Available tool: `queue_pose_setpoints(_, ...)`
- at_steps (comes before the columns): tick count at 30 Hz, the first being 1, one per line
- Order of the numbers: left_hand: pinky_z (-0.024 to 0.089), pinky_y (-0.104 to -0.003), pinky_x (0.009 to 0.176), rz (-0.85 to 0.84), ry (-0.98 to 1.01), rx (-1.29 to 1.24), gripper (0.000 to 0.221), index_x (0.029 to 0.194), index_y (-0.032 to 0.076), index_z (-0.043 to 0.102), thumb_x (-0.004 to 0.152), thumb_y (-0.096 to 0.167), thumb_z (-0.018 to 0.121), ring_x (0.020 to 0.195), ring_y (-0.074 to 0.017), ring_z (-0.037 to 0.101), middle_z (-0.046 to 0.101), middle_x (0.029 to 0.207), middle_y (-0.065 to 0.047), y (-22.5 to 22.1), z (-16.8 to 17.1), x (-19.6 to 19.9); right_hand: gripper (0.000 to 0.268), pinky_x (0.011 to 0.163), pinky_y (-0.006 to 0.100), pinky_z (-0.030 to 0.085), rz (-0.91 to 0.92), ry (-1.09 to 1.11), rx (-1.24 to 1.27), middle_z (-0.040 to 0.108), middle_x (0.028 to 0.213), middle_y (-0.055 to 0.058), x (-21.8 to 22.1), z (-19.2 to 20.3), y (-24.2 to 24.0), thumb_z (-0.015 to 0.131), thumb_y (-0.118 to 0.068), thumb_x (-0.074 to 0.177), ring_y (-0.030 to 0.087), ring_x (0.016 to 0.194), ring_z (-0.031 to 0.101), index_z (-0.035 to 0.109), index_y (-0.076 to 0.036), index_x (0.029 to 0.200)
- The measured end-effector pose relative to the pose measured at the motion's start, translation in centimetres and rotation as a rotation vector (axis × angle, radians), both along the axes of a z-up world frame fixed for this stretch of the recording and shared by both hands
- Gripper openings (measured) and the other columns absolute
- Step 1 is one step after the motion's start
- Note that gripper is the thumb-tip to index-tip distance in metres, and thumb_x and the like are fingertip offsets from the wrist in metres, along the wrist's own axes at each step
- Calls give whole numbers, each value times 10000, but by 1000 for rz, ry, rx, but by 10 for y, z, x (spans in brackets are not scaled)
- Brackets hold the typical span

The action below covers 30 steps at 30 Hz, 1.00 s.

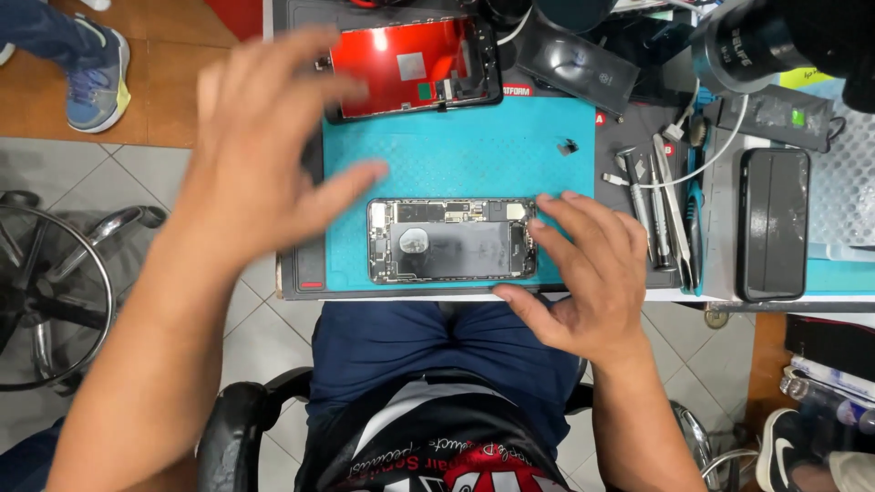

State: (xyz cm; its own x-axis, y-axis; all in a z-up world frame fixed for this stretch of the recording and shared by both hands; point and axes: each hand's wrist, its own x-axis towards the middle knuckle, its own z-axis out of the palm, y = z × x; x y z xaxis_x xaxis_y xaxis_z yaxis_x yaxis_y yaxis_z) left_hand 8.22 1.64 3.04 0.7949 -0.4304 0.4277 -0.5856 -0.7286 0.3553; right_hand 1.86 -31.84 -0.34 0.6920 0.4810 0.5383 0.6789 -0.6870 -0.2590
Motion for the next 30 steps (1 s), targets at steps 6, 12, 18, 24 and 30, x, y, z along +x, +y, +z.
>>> queue_pose_setpoints(6, 284, -491, 884, -1, 187, 112, 704, 1392, 49, 616, 804, 373, 828, 1132, -406, 538, 659, 1248, -177, -5, 5, 48, 561, 1073, 467, 403, -12, 33, -10, 686, 1349, 170, -2, 4, 1, 692, -525, 954, 415, 1274, 663, 608, -103, 1313)
queue_pose_setpoints(12, 278, -462, 840, -18, 104, 76, 686, 1318, 51, 638, 767, 381, 877, 1061, -363, 550, 671, 1175, -123, 0, 2, 48, 703, 1187, 531, 288, 11, 288, -110, 596, 1508, 69, 2, 16, -5, 769, -575, 874, 375, 1461, 526, 580, -138, 1392)
queue_pose_setpoints(18, 344, -470, 966, 123, 227, -218, 657, 1233, 102, 564, 722, 290, 931, 1052, -261, 602, 652, 1207, -20, 10, -5, 29, 731, 1043, 508, 309, 161, 391, -198, 555, 1552, 102, 19, 41, 1, 757, -525, 901, 360, 1462, 500, 524, -118, 1462)
queue_pose_setpoints(24, 405, -288, 893, 185, 325, -621, 663, 1296, 46, 434, 845, 50, 919, 1176, -200, 599, 626, 1275, -157, 37, -8, -18, 733, 918, 440, 402, 243, 382, -350, 636, 1289, 94, 38, 54, 10, 831, -493, 821, 307, 1158, 581, 612, -74, 1382)
queue_pose_setpoints(30, 435, -300, 944, 269, 301, -662, 681, 1315, 16, 398, 824, 17, 869, 1272, -268, 615, 642, 1343, -243, 63, -17, -67, 694, 843, 453, 521, 406, 317, -142, 705, 1146, 165, 68, 59, 10, 846, -376, 760, 343, 976, 654, 617, 17, 1284)
